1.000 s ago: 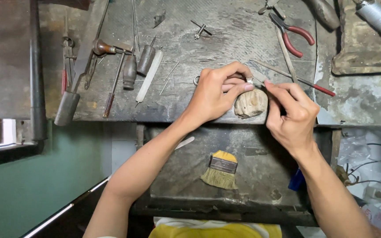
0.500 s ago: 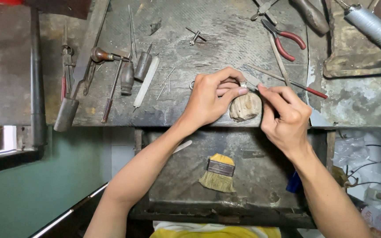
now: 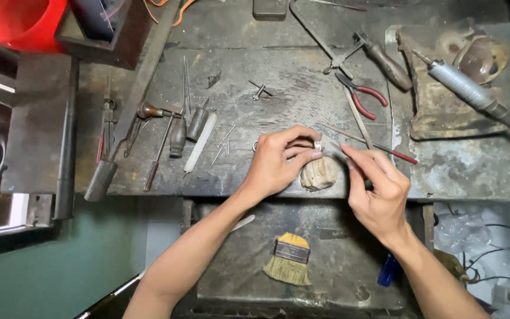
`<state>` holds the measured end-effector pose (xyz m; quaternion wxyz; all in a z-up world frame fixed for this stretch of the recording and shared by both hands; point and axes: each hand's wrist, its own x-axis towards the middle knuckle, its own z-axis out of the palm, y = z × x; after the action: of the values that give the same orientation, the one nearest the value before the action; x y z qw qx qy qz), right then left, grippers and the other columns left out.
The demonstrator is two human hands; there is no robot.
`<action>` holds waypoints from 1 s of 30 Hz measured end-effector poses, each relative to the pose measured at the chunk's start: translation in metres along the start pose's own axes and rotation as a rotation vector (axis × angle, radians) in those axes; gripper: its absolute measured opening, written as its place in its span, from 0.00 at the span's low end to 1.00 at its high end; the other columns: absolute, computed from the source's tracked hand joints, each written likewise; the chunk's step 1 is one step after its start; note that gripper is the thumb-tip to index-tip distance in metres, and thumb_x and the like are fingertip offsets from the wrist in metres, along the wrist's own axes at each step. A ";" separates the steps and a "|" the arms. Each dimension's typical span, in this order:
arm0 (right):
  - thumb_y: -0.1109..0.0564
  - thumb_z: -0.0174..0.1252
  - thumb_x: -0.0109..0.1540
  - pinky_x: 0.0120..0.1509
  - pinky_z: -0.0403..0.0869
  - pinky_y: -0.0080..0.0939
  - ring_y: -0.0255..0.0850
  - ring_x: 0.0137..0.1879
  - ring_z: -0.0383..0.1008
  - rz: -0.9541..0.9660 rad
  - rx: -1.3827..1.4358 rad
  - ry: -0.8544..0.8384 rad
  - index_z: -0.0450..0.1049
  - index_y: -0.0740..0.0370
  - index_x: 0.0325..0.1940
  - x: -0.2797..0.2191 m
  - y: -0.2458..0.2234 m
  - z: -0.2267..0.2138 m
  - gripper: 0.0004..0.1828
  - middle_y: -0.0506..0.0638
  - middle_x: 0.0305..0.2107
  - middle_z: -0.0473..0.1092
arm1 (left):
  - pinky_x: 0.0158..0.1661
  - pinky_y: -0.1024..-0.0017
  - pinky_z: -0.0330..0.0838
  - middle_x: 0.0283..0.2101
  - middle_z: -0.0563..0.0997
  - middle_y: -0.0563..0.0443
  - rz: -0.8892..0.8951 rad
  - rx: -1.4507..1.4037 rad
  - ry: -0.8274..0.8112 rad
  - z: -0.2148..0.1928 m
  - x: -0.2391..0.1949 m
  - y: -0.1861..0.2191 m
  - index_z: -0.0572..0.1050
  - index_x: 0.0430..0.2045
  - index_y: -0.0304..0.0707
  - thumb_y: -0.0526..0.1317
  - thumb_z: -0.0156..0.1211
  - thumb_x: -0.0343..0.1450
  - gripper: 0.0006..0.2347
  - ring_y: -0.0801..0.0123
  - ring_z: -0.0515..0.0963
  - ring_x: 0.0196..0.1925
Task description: Cleaning a small jewelry component with a brush and then filing it using a hand tool on a bench pin.
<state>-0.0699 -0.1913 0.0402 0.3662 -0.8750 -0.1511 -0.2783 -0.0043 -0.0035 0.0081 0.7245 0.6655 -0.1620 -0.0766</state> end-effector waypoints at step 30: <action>0.68 0.59 0.63 0.39 0.77 0.43 0.48 0.35 0.80 0.005 -0.091 -0.014 0.84 0.58 0.47 -0.019 0.017 0.019 0.13 0.49 0.28 0.76 | 0.42 0.67 0.85 0.38 0.84 0.35 0.062 0.114 0.042 0.002 0.003 0.006 0.82 0.41 0.32 0.27 0.68 0.67 0.10 0.57 0.87 0.38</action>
<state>-0.0701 -0.1902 0.0084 0.3256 -0.8931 -0.1386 -0.2776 -0.0023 -0.0057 0.0151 0.6908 0.7018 -0.1711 -0.0308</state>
